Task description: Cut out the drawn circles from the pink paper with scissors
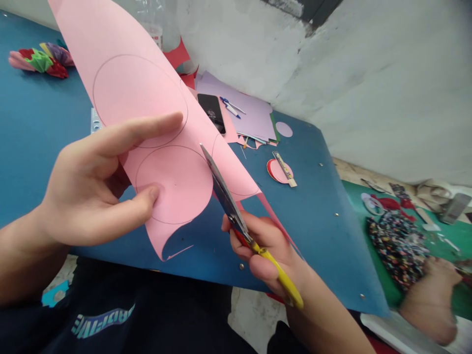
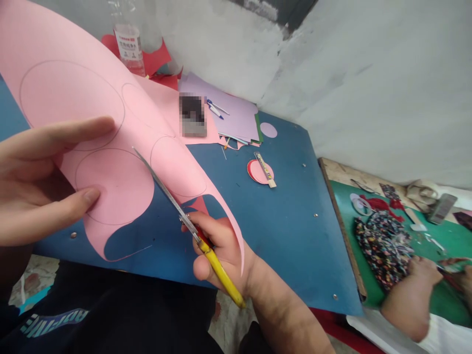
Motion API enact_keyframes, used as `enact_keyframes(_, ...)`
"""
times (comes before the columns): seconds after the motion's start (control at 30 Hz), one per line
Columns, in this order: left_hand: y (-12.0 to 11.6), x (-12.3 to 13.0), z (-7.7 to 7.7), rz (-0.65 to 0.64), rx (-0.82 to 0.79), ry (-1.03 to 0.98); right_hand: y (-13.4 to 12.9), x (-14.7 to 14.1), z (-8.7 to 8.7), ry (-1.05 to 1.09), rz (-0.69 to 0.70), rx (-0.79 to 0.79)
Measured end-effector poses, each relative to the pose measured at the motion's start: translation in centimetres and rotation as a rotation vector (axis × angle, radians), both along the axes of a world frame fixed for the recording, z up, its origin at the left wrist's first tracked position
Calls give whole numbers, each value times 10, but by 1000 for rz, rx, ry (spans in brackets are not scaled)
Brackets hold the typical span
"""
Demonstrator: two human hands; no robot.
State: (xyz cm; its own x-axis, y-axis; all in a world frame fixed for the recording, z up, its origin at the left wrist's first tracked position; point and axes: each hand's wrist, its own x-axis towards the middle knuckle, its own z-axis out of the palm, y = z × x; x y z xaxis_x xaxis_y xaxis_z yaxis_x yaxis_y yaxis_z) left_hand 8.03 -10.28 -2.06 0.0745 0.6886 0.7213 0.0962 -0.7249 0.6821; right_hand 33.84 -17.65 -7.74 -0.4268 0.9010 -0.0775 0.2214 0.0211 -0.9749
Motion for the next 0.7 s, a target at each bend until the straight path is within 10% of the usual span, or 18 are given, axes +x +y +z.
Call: enact_keyframes(0.7,10,-5,2,-47,-27,-37,-2,-3,2,8,-13,-36)
